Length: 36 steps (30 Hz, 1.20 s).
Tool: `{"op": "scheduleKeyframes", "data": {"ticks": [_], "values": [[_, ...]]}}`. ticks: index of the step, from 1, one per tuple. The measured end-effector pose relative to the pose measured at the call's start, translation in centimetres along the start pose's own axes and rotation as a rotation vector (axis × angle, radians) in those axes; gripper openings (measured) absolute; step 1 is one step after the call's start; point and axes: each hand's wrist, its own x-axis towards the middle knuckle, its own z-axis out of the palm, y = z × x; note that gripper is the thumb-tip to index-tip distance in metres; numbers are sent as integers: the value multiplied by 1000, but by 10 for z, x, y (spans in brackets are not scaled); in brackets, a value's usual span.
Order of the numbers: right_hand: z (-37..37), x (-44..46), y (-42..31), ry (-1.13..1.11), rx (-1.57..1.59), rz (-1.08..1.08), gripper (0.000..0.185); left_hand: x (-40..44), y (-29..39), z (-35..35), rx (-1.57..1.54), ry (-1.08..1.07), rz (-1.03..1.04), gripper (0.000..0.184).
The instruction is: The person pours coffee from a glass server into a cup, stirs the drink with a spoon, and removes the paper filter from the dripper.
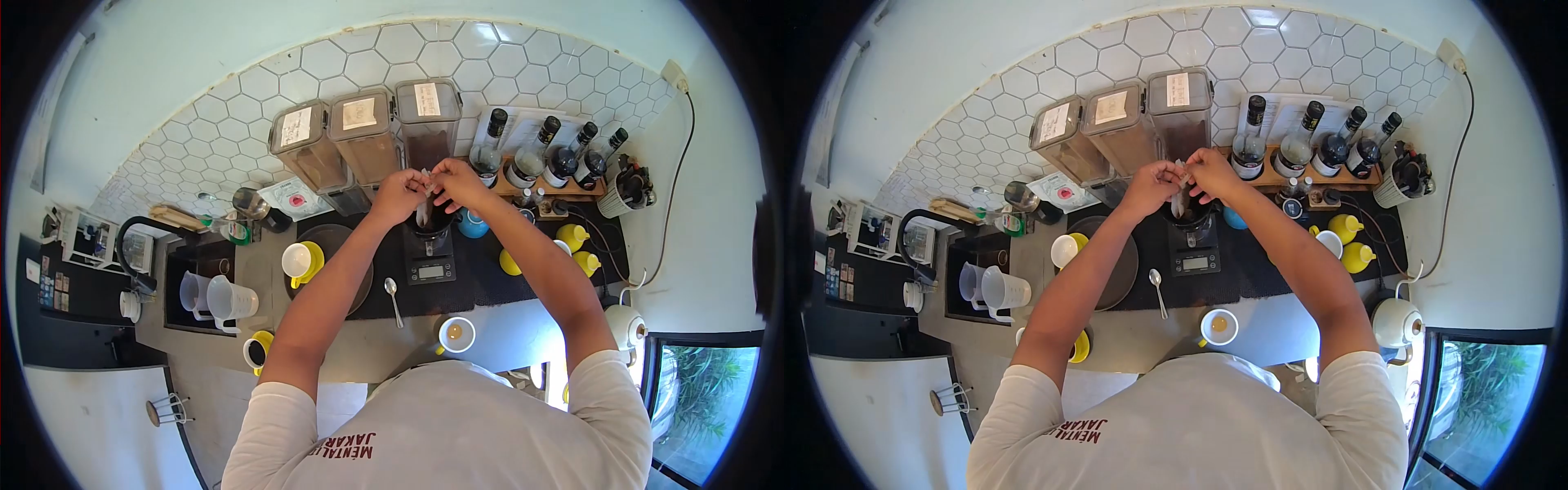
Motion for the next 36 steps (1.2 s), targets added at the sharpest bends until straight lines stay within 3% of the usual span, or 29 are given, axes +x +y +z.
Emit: {"op": "scheduleKeyframes", "data": {"ticks": [13,16,19,21,27,36], "values": [[-8,4,24,120,-110,-291,26,1,6,-6,76,-16,18,24],[-12,7,28,-17,44,-386,30,-2,14,-9,113,-42,-2,24],[-12,9,31,-93,-11,-510,33,0,14,-12,141,-68,43,24],[-12,0,27,6,-340,-623,32,3,11,-12,101,-90,68,24],[-10,-6,20,18,-344,-595,16,2,15,-11,150,-116,43,27],[-9,-11,20,14,-283,-588,13,-9,12,-11,-21,-145,9,28]]}}
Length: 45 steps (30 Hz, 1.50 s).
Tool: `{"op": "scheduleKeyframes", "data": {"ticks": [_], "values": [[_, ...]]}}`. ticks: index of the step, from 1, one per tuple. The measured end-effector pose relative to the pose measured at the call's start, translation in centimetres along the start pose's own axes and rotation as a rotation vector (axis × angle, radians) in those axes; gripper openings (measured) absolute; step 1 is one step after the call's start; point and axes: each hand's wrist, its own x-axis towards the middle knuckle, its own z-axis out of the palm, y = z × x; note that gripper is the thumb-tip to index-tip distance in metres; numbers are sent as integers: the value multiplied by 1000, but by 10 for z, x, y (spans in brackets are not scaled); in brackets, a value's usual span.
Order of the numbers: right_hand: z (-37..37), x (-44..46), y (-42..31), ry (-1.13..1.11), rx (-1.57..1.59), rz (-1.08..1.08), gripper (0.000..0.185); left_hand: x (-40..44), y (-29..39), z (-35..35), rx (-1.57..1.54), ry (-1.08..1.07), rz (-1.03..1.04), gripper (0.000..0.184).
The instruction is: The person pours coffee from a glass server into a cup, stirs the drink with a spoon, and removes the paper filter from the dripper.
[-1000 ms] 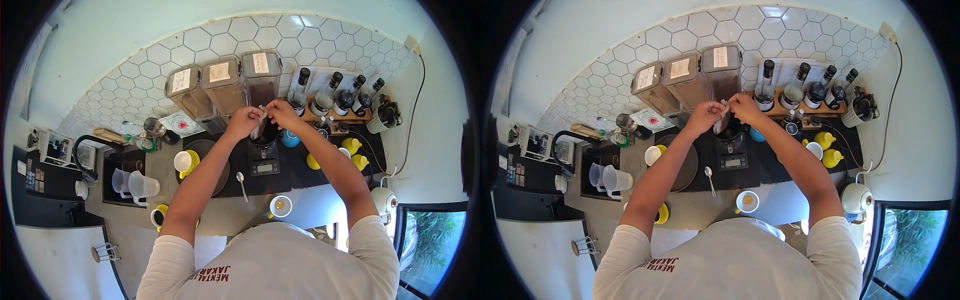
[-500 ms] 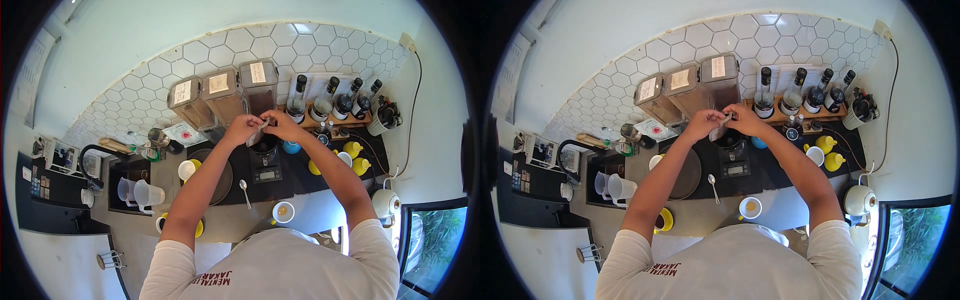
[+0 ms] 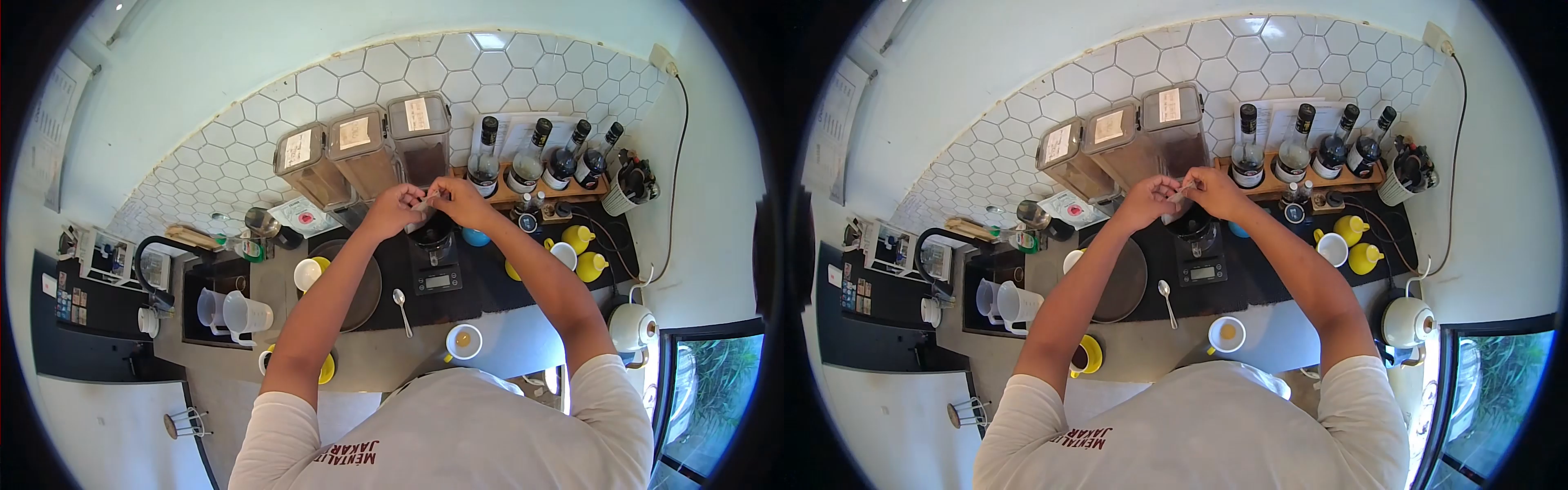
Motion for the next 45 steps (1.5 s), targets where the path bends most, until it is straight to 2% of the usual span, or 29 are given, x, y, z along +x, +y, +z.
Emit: {"op": "scheduleKeyframes", "data": {"ticks": [1,3,10,19,24,33,40,42,43,45], "values": [[0,-1,-1,2,1,-2,13,-3,0,0,3,0,1,28],[-1,-2,-1,-17,11,-43,12,-8,3,0,247,24,-11,30],[0,-1,6,4,-2,-31,14,-13,-2,-8,474,68,-3,23],[8,-9,4,128,-122,-29,15,-5,-7,-7,370,157,-33,22],[12,-14,1,175,-123,-9,15,-2,1,-3,67,102,-168,29],[26,-16,-2,226,-30,10,18,-4,14,10,-75,210,-219,29],[26,-24,-18,54,18,64,27,-8,18,11,-95,226,-224,30],[23,-30,-28,92,-168,-30,33,-10,19,13,-97,268,-231,30],[24,-30,-26,83,-151,-64,35,-11,20,13,-129,271,-239,30],[27,-31,-25,125,-246,-184,32,-13,21,14,-173,290,-246,30]]}}
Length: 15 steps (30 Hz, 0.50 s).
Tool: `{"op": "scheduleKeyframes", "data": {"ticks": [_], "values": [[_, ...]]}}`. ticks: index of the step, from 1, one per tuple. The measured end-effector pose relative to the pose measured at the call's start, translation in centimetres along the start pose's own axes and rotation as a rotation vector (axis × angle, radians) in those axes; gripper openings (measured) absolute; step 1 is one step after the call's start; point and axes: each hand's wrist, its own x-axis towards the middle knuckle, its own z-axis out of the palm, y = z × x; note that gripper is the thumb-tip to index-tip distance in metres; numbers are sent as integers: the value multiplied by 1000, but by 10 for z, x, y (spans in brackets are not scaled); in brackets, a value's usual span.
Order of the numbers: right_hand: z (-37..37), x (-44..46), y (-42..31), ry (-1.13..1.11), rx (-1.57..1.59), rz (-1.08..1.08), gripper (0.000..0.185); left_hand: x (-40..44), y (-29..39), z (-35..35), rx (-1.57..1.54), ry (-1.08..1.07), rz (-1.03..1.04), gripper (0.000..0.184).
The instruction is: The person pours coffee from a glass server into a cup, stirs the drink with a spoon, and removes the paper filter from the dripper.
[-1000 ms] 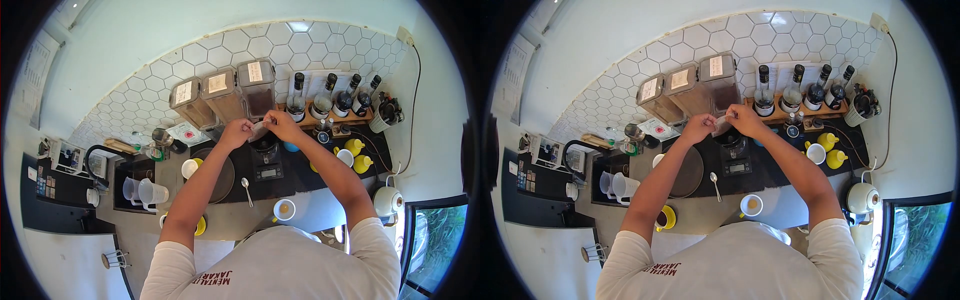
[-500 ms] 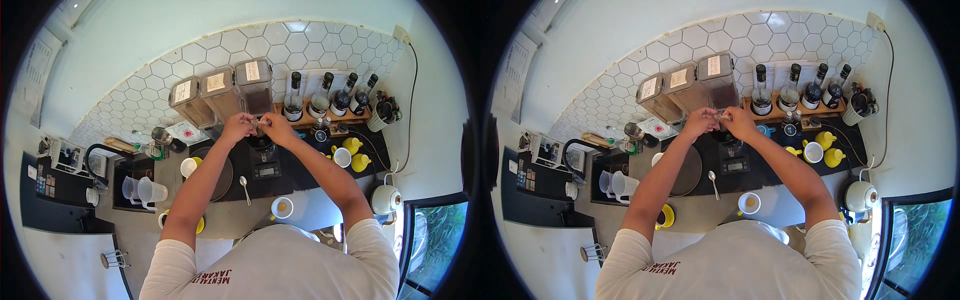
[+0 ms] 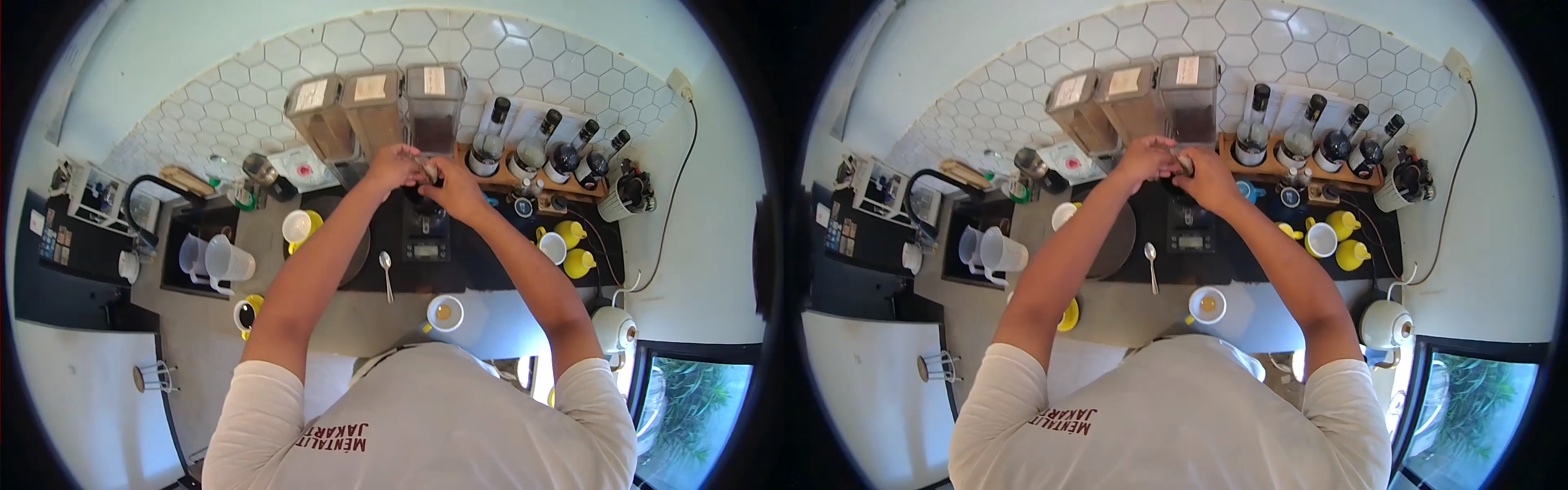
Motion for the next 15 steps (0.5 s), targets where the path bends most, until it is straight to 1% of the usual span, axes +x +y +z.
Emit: {"op": "scheduleKeyframes", "data": {"ticks": [1,4,6,7,8,10,12,15], "values": [[3,0,1,7,-15,-1,27,-1,0,0,-4,-8,1,31],[5,-1,0,62,-35,-22,22,-5,-3,0,19,12,33,30],[7,-2,4,100,-104,-62,20,-5,-4,0,55,20,49,31],[6,-3,2,84,-85,-4,17,-9,-1,0,66,11,35,31],[7,-2,3,93,-97,-23,16,-14,2,1,55,15,25,31],[7,0,5,88,-142,-33,15,-16,2,3,168,79,74,30],[9,2,7,76,-142,-21,15,-20,2,4,169,95,68,28],[11,3,8,67,-152,6,15,-23,-2,4,174,114,79,31]]}}
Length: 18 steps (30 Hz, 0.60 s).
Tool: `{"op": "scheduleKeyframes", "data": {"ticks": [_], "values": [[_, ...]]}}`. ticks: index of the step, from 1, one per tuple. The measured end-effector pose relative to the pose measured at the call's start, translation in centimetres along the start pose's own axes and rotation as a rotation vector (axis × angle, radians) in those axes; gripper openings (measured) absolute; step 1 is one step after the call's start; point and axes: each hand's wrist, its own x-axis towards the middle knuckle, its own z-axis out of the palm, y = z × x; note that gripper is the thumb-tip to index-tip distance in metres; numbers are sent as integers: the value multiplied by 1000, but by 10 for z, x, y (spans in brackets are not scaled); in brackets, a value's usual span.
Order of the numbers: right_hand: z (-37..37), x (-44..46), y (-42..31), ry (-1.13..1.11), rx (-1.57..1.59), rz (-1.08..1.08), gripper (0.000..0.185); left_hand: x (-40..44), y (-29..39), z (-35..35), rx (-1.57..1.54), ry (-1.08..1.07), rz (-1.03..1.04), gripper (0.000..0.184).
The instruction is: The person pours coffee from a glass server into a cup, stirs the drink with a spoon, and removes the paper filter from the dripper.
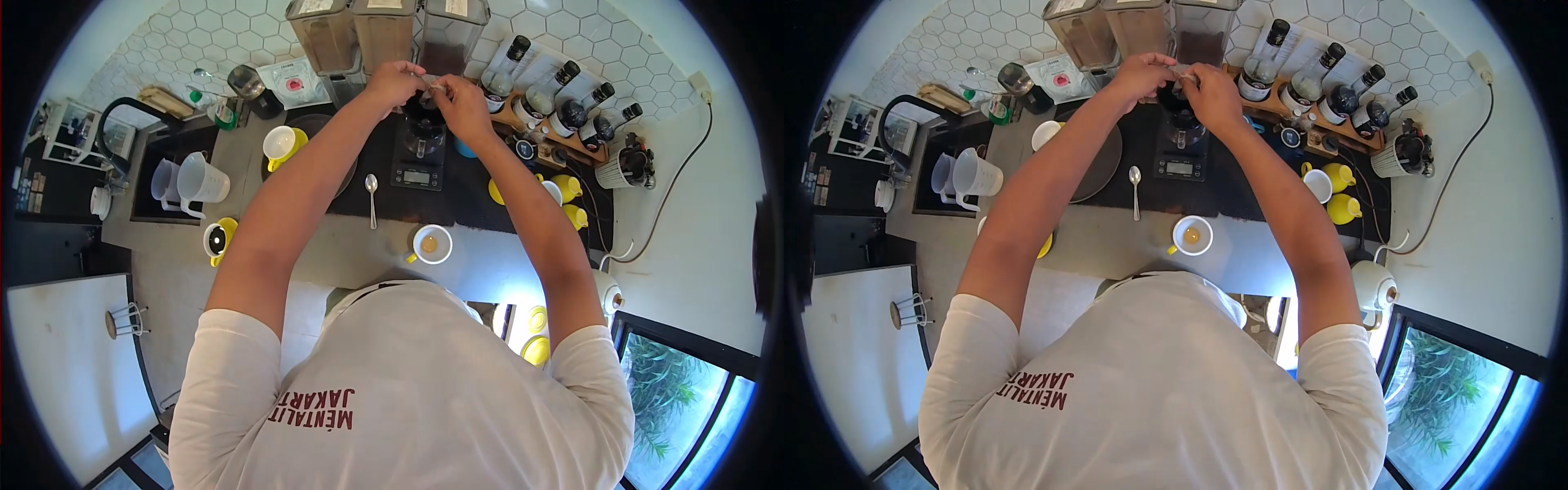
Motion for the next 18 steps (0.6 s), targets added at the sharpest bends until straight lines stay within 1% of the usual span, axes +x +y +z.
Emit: {"op": "scheduleKeyframes", "data": {"ticks": [2,6,9,11,12,13,14,15,17,18], "values": [[2,-1,-1,39,-22,-19,15,-2,-7,0,-54,70,85,32],[7,-1,3,55,24,-4,15,-28,-13,-8,-68,127,157,33],[10,2,8,82,86,9,14,-63,-20,-22,-55,155,211,31],[13,5,17,109,93,-43,14,-91,-27,-29,-176,121,136,32],[11,6,15,142,54,-98,14,-103,-33,-32,-179,131,137,32],[10,7,14,137,55,-105,14,-114,-42,-34,-250,150,104,31],[9,7,12,111,59,-54,14,-124,-52,-36,-322,169,70,30],[8,6,11,83,62,-2,14,-134,-61,-38,-328,177,69,30],[5,6,9,53,81,20,14,-151,-78,-44,-352,204,-14,31],[5,7,9,32,98,44,14,-158,-86,-47,-363,206,-23,31]]}}
